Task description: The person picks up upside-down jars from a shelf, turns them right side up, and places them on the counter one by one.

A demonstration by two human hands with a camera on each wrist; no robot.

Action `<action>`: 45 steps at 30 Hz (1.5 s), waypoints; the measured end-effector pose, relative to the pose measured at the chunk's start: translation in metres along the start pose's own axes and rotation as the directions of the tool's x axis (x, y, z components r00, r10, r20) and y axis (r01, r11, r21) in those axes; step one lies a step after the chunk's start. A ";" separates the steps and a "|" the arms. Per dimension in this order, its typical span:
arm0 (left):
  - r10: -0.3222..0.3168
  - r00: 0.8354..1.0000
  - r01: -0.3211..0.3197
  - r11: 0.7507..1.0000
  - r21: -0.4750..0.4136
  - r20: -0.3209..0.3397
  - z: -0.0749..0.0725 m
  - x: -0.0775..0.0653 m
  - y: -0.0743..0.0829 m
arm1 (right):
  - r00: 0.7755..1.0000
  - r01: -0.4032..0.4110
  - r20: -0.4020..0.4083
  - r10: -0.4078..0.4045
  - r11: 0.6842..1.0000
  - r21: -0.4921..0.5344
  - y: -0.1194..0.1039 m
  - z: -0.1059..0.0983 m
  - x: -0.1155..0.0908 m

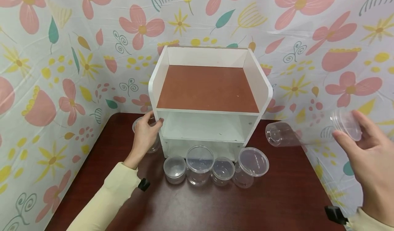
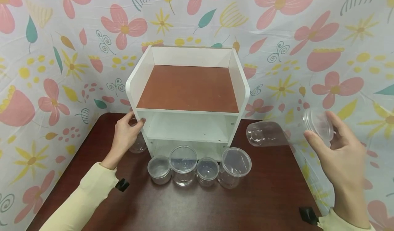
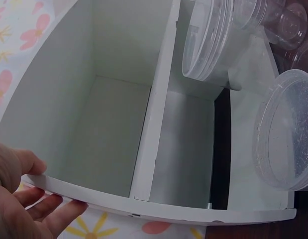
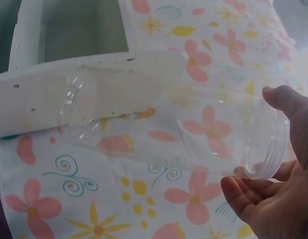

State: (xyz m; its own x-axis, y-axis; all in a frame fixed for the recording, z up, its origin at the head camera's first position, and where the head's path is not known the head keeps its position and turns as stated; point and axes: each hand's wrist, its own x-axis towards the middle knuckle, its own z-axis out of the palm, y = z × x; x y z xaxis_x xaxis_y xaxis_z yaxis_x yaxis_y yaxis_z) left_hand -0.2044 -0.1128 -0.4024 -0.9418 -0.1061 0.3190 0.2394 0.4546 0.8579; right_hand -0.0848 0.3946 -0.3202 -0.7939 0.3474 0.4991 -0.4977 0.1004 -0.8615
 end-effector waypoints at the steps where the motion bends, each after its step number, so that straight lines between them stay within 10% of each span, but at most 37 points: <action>1: 0.005 1.000 -0.005 1.000 0.000 -0.001 0.000 0.000 0.000 | 1.000 -0.009 0.001 0.009 1.000 -0.030 0.000 0.001 0.002; 5: 0.026 1.000 -0.026 1.000 -0.001 -0.006 0.000 0.001 -0.001 | 1.000 -0.015 -0.002 0.015 0.960 -0.281 0.002 0.007 0.012; 9: 0.041 0.999 -0.041 0.999 -0.004 -0.014 0.000 0.002 -0.003 | 0.999 -0.044 -0.007 0.049 0.839 -0.542 0.009 0.013 0.020; 18: 0.045 0.999 -0.046 0.999 -0.024 -0.021 0.002 0.002 -0.006 | 0.993 0.036 0.107 0.050 0.738 -0.674 0.047 0.024 0.036; 45: 0.034 0.999 -0.034 0.999 -0.009 -0.024 0.001 0.000 -0.006 | 0.936 0.122 0.313 0.160 0.688 -0.715 0.126 0.060 0.033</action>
State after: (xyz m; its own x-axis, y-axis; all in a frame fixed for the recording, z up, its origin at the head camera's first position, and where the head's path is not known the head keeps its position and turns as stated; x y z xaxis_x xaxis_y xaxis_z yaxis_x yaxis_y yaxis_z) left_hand -0.2063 -0.1151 -0.4080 -0.9274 -0.1117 0.3570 0.2732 0.4499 0.8503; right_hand -0.1944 0.3625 -0.4068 -0.9321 0.0493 0.3587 -0.1892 0.7783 -0.5987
